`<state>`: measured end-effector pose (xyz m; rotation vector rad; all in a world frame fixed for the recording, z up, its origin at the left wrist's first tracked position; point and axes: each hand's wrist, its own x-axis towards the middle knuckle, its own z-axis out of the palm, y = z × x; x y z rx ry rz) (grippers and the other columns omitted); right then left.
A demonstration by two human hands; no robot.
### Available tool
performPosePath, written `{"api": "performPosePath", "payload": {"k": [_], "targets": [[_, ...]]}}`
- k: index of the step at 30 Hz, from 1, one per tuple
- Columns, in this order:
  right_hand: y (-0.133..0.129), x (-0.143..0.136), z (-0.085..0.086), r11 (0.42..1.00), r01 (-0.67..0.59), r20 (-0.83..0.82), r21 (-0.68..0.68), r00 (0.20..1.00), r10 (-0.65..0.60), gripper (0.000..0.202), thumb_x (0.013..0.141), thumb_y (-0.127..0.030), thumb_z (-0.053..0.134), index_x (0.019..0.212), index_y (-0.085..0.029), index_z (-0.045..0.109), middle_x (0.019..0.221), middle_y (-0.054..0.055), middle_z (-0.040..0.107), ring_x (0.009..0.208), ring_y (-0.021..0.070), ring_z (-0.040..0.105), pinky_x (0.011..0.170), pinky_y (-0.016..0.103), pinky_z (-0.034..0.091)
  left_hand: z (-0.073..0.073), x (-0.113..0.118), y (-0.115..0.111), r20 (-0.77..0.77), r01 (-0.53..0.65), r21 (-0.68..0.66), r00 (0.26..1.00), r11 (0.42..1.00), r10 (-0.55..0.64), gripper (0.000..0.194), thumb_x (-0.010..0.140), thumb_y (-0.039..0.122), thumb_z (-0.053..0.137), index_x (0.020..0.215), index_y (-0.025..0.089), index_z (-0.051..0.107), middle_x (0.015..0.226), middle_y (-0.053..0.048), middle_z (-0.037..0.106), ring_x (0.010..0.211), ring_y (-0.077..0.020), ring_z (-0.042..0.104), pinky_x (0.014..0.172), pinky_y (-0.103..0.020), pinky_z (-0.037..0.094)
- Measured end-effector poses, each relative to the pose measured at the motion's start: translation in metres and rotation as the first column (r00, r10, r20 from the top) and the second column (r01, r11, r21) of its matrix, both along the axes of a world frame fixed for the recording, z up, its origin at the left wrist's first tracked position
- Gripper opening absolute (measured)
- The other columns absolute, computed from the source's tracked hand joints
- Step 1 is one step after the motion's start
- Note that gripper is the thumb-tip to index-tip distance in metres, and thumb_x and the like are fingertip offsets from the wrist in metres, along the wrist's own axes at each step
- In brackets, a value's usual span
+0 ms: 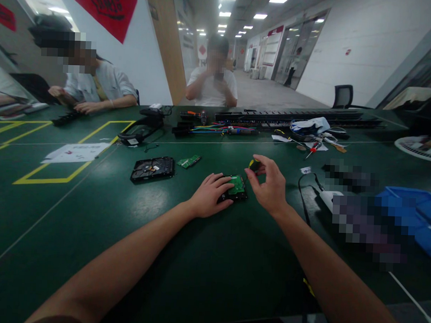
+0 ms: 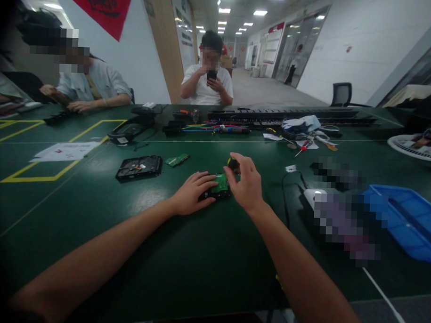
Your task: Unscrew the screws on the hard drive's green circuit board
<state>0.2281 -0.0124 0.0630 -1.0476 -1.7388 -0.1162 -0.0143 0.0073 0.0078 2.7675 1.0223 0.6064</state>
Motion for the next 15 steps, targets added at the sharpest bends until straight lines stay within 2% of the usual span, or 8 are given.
{"api": "performPosePath", "payload": {"k": [7, 15], "targets": [[-0.001, 0.0001, 0.0007, 0.998, -0.065, -0.013, 0.011, 0.998, 0.065, 0.046, 0.097, -0.031, 0.074, 0.14, -0.034, 0.058, 0.12, 0.007, 0.062, 0.096, 0.0222, 0.067, 0.076, 0.04, 0.065, 0.0002, 0.0001, 0.0, 0.002, 0.001, -0.004, 1.0, 1.0, -0.001, 0.058, 0.099, 0.052, 0.066, 0.15, 0.027, 0.055, 0.163, -0.01, 0.05, 0.157, -0.0387, 0.036, 0.129, -0.067, 0.028], [-0.0024, -0.0036, 0.0022, 1.0, -0.028, -0.005, 0.012, 1.0, 0.028, 0.043, 0.1, -0.026, 0.069, 0.14, -0.032, 0.056, 0.121, 0.008, 0.061, 0.093, 0.0209, 0.067, 0.075, 0.039, 0.064, 0.0005, 0.0002, -0.0005, -0.005, 0.002, 0.006, 1.0, 1.0, -0.002, 0.058, 0.099, 0.052, 0.066, 0.151, 0.026, 0.055, 0.163, -0.01, 0.051, 0.157, -0.0388, 0.037, 0.129, -0.066, 0.028]]}}
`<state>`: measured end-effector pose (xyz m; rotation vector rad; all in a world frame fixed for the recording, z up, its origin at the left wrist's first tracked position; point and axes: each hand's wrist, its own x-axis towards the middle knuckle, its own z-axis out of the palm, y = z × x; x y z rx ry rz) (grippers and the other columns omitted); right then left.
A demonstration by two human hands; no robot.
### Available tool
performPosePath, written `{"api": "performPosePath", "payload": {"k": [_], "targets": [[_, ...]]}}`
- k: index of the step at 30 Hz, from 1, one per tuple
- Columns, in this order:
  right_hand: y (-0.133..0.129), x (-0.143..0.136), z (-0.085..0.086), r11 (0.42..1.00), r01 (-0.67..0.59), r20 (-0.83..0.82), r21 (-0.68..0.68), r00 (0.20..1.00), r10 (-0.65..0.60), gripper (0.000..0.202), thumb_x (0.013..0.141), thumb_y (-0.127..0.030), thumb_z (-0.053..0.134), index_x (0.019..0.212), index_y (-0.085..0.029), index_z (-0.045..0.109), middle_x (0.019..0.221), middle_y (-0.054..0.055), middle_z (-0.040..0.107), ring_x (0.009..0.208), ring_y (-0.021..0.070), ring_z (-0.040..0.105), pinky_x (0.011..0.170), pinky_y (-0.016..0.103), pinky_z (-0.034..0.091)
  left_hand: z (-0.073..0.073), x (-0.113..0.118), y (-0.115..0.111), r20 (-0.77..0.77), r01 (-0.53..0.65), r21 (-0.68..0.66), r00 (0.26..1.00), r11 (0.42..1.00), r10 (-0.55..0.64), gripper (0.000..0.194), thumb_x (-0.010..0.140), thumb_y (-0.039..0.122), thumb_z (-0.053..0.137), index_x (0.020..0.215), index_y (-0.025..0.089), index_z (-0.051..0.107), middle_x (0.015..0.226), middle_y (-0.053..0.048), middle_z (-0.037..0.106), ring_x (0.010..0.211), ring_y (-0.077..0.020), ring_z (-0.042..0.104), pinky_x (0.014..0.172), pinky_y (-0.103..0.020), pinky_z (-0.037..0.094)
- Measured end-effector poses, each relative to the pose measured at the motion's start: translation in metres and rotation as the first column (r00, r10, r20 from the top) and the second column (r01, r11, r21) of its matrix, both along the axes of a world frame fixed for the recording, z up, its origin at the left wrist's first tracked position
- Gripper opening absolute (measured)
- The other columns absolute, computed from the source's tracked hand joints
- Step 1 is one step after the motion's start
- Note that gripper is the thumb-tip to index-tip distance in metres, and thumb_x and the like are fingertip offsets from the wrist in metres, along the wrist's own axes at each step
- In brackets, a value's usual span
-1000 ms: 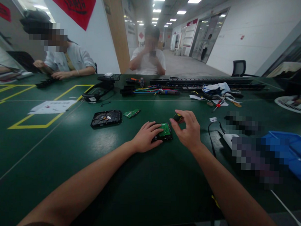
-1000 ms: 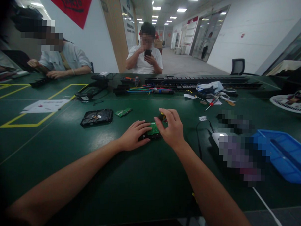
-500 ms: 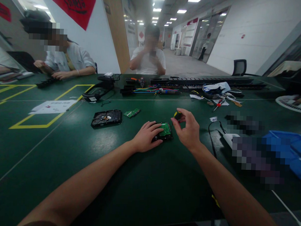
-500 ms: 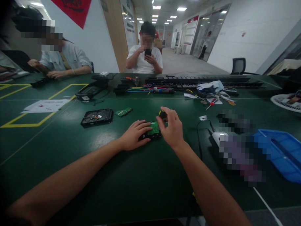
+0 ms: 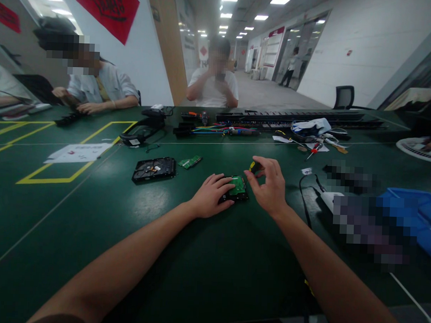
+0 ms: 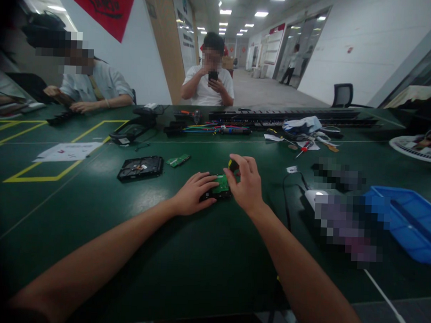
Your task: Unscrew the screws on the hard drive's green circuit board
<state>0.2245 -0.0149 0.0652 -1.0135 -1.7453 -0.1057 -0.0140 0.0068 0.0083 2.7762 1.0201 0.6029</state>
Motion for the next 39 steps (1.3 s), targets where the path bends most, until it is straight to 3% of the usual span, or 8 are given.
{"api": "performPosePath", "payload": {"k": [10, 21, 30, 39], "targets": [[0.0028, 0.002, -0.0062, 1.0, -0.004, 0.004, -0.024, 1.0, 0.004, 0.053, 0.101, -0.024, 0.064, 0.152, -0.032, 0.05, 0.126, 0.009, 0.065, 0.097, 0.0233, 0.069, 0.082, 0.044, 0.065, -0.001, -0.0001, 0.0007, -0.004, -0.004, -0.001, 1.0, 1.0, 0.004, 0.058, 0.1, 0.053, 0.064, 0.15, 0.026, 0.055, 0.163, -0.009, 0.051, 0.156, -0.0389, 0.037, 0.129, -0.066, 0.028], [0.0004, 0.0013, -0.0024, 1.0, 0.0, 0.001, -0.009, 1.0, 0.0, 0.046, 0.099, -0.027, 0.069, 0.143, -0.034, 0.057, 0.119, 0.007, 0.057, 0.093, 0.021, 0.066, 0.076, 0.04, 0.065, -0.0028, -0.0002, 0.0019, 0.004, -0.005, -0.008, 1.0, 1.0, 0.005, 0.059, 0.099, 0.052, 0.066, 0.151, 0.027, 0.055, 0.164, -0.009, 0.05, 0.157, -0.0395, 0.036, 0.129, -0.066, 0.027], [0.0032, 0.0032, -0.0039, 1.0, 0.014, 0.038, -0.015, 0.999, -0.014, 0.053, 0.1, -0.022, 0.065, 0.15, -0.034, 0.053, 0.127, 0.01, 0.063, 0.102, 0.0252, 0.068, 0.082, 0.044, 0.065, -0.0021, -0.0002, 0.0014, 0.012, 0.0, -0.005, 1.0, 1.0, 0.0, 0.058, 0.099, 0.052, 0.066, 0.151, 0.027, 0.055, 0.163, -0.009, 0.051, 0.157, -0.0388, 0.037, 0.129, -0.067, 0.027], [0.0015, 0.0016, -0.0045, 1.0, 0.017, 0.042, -0.011, 0.999, -0.017, 0.06, 0.1, -0.023, 0.064, 0.157, -0.034, 0.047, 0.131, 0.01, 0.066, 0.097, 0.0225, 0.07, 0.08, 0.041, 0.065, -0.0031, 0.0, 0.0022, 0.008, -0.001, -0.001, 1.0, 1.0, 0.001, 0.058, 0.099, 0.053, 0.065, 0.15, 0.027, 0.055, 0.162, -0.009, 0.052, 0.156, -0.0386, 0.038, 0.129, -0.067, 0.027]]}}
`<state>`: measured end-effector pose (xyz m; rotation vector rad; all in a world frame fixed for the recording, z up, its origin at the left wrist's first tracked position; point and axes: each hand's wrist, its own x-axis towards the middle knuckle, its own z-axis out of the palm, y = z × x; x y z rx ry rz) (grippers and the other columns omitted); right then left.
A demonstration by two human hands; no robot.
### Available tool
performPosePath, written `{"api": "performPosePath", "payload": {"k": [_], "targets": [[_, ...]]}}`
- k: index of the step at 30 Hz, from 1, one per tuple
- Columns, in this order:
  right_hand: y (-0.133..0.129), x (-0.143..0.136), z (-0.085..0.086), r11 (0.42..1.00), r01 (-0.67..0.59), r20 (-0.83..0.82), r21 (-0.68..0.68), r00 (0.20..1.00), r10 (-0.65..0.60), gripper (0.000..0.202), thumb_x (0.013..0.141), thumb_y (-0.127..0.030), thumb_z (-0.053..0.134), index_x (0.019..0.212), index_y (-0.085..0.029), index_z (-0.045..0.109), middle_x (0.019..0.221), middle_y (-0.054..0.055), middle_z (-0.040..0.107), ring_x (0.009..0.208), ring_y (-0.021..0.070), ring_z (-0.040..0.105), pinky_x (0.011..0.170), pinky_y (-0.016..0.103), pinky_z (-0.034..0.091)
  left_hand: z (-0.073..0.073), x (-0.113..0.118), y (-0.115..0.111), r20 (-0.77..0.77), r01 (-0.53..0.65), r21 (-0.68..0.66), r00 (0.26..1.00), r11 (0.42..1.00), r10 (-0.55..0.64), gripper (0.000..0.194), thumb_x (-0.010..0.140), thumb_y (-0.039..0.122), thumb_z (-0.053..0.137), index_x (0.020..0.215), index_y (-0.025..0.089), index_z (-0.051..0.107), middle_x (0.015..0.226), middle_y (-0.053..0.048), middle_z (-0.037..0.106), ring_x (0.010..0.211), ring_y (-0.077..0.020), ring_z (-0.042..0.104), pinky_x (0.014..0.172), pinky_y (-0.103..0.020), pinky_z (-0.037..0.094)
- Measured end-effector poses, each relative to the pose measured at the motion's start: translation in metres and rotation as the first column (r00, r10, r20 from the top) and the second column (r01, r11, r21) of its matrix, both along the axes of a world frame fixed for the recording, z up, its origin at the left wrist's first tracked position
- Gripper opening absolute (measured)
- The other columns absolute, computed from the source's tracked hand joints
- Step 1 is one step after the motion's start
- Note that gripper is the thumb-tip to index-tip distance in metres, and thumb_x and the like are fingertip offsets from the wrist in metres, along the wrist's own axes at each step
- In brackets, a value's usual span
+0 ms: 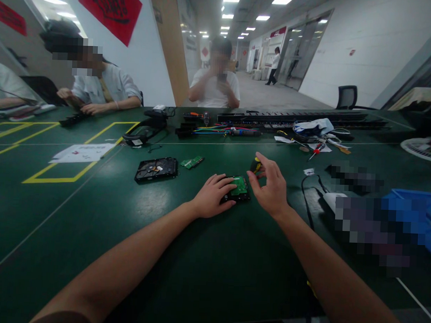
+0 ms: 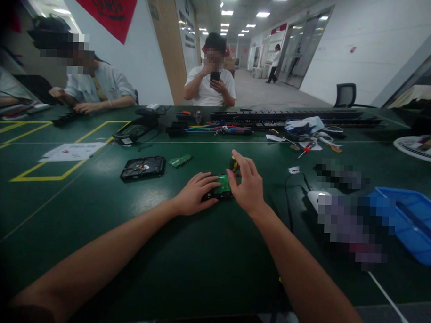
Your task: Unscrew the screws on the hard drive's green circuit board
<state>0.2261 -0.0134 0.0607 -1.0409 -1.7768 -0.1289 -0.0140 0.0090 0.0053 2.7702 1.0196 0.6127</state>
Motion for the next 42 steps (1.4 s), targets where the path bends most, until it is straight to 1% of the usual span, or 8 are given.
{"api": "performPosePath", "payload": {"k": [7, 11, 14, 25, 32, 38, 42], "targets": [[-0.0006, -0.0003, -0.0001, 1.0, -0.008, 0.001, -0.001, 1.0, 0.008, 0.055, 0.099, -0.024, 0.064, 0.151, -0.032, 0.053, 0.125, 0.009, 0.065, 0.1, 0.0231, 0.068, 0.083, 0.041, 0.064, -0.001, -0.0001, 0.0008, -0.009, -0.003, -0.002, 1.0, 1.0, 0.003, 0.059, 0.099, 0.054, 0.065, 0.151, 0.027, 0.055, 0.163, -0.009, 0.05, 0.157, -0.0387, 0.037, 0.129, -0.066, 0.027], [-0.0018, -0.0006, 0.0018, 1.0, 0.021, -0.001, -0.011, 1.0, -0.021, 0.053, 0.099, -0.028, 0.067, 0.149, -0.033, 0.054, 0.115, 0.007, 0.062, 0.09, 0.0208, 0.066, 0.078, 0.04, 0.062, 0.0, 0.0002, 0.0004, -0.007, 0.0, -0.003, 1.0, 1.0, 0.0, 0.059, 0.099, 0.053, 0.065, 0.151, 0.027, 0.055, 0.164, -0.009, 0.05, 0.157, -0.0386, 0.036, 0.129, -0.067, 0.027], [-0.0017, 0.0003, 0.002, 0.999, 0.039, 0.006, -0.026, 0.999, -0.039, 0.052, 0.1, -0.028, 0.066, 0.15, -0.034, 0.053, 0.112, 0.006, 0.062, 0.087, 0.0206, 0.065, 0.079, 0.041, 0.062, 0.0013, 0.0007, -0.0004, -0.006, 0.0, 0.0, 1.0, 1.0, 0.0, 0.059, 0.099, 0.053, 0.065, 0.151, 0.027, 0.055, 0.164, -0.01, 0.05, 0.156, -0.0389, 0.037, 0.129, -0.067, 0.027], [-0.0008, 0.0003, 0.0005, 0.999, 0.03, 0.025, -0.024, 0.999, -0.029, 0.05, 0.102, -0.028, 0.065, 0.15, -0.033, 0.053, 0.114, 0.007, 0.063, 0.086, 0.0198, 0.065, 0.079, 0.039, 0.061, 0.0028, -0.0001, -0.0016, -0.001, -0.004, -0.01, 1.0, 1.0, 0.004, 0.058, 0.099, 0.052, 0.066, 0.151, 0.028, 0.055, 0.163, -0.009, 0.05, 0.157, -0.0382, 0.036, 0.129, -0.066, 0.027], [-0.0006, -0.0004, 0.0, 1.0, 0.022, 0.014, -0.02, 1.0, -0.022, 0.051, 0.102, -0.028, 0.064, 0.151, -0.034, 0.052, 0.115, 0.007, 0.063, 0.086, 0.0197, 0.065, 0.078, 0.039, 0.062, 0.0004, -0.0002, -0.0002, -0.004, -0.002, -0.004, 1.0, 1.0, 0.002, 0.06, 0.099, 0.053, 0.066, 0.152, 0.027, 0.054, 0.164, -0.009, 0.05, 0.158, -0.0378, 0.035, 0.13, -0.066, 0.027], [0.0003, 0.0008, -0.0015, 0.999, 0.024, 0.009, -0.03, 1.0, -0.024, 0.056, 0.101, -0.028, 0.065, 0.154, -0.035, 0.048, 0.117, 0.007, 0.064, 0.087, 0.0206, 0.066, 0.078, 0.041, 0.062, 0.0017, -0.0004, -0.0004, -0.011, 0.005, -0.005, 1.0, 1.0, -0.005, 0.059, 0.1, 0.054, 0.064, 0.152, 0.027, 0.054, 0.164, -0.009, 0.049, 0.157, -0.0383, 0.036, 0.129, -0.066, 0.027], [0.0005, 0.0016, -0.0003, 0.999, 0.01, 0.015, -0.039, 1.0, -0.009, 0.053, 0.102, -0.027, 0.064, 0.153, -0.035, 0.05, 0.116, 0.006, 0.065, 0.087, 0.0206, 0.067, 0.078, 0.041, 0.063, 0.0, -0.0004, 0.0, -0.002, 0.001, -0.006, 1.0, 1.0, -0.001, 0.058, 0.1, 0.054, 0.064, 0.151, 0.028, 0.055, 0.164, -0.009, 0.05, 0.157, -0.0382, 0.035, 0.129, -0.067, 0.027]]}}
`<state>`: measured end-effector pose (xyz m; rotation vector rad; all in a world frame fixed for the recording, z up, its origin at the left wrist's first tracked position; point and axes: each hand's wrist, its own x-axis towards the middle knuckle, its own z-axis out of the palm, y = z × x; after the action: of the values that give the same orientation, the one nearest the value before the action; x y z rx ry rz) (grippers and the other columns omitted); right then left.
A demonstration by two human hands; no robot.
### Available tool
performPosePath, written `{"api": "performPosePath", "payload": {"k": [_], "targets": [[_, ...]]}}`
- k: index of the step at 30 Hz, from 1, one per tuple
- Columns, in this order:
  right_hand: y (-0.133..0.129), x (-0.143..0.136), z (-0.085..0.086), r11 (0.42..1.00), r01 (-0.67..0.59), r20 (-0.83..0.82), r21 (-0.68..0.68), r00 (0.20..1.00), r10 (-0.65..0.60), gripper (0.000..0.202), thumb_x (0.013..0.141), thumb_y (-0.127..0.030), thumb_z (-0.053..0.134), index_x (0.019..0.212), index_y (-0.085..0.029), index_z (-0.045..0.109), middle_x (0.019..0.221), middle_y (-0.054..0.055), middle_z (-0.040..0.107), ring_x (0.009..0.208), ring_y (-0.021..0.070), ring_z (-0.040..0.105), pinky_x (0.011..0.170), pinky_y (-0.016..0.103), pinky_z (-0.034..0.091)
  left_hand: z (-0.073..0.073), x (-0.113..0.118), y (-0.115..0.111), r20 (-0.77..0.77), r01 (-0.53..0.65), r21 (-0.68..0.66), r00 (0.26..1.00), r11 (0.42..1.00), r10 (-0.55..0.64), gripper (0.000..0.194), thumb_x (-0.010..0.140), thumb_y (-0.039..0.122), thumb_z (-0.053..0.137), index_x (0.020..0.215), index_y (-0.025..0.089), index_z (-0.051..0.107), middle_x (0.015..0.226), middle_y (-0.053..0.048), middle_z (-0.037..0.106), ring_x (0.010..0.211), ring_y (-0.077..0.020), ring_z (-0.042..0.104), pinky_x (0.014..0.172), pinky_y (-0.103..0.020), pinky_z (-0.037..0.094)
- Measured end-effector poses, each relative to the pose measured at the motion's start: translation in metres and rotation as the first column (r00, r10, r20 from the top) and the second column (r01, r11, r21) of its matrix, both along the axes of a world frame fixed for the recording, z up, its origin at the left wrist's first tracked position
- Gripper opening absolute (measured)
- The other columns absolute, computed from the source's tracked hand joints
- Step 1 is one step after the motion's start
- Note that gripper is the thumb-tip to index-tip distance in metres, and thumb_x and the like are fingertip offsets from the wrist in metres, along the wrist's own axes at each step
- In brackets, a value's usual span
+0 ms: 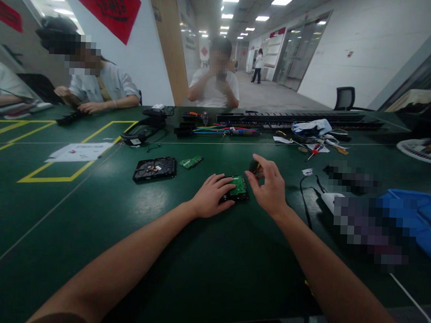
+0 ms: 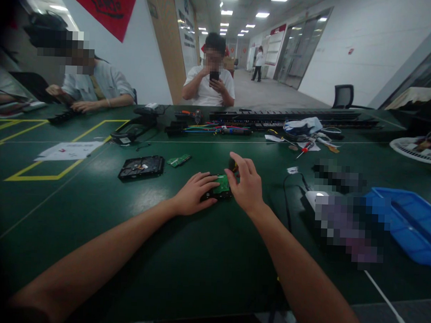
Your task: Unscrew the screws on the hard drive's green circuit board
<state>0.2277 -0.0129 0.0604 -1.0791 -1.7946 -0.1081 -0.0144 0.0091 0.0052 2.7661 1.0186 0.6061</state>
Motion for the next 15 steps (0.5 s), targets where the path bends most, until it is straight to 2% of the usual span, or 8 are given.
{"api": "performPosePath", "payload": {"k": [9, 15], "targets": [[-0.0021, -0.0017, 0.0005, 0.998, -0.052, 0.012, -0.034, 0.999, 0.052, 0.056, 0.103, -0.023, 0.059, 0.156, -0.034, 0.046, 0.127, 0.008, 0.068, 0.095, 0.0219, 0.07, 0.088, 0.044, 0.063, 0.0028, 0.0007, -0.0018, 0.007, 0.0, -0.004, 1.0, 1.0, 0.0, 0.057, 0.099, 0.053, 0.065, 0.149, 0.027, 0.056, 0.163, -0.009, 0.051, 0.157, -0.0382, 0.036, 0.129, -0.066, 0.027], [-0.0017, -0.0012, -0.0001, 0.999, -0.041, -0.023, -0.027, 0.999, 0.04, 0.052, 0.101, -0.026, 0.062, 0.151, -0.033, 0.049, 0.127, 0.008, 0.065, 0.09, 0.0201, 0.069, 0.083, 0.042, 0.063, 0.002, -0.0001, -0.0013, 0.001, -0.004, 0.002, 1.0, 1.0, 0.004, 0.058, 0.099, 0.053, 0.066, 0.15, 0.027, 0.055, 0.162, -0.01, 0.051, 0.157, -0.0383, 0.037, 0.129, -0.067, 0.028]]}}
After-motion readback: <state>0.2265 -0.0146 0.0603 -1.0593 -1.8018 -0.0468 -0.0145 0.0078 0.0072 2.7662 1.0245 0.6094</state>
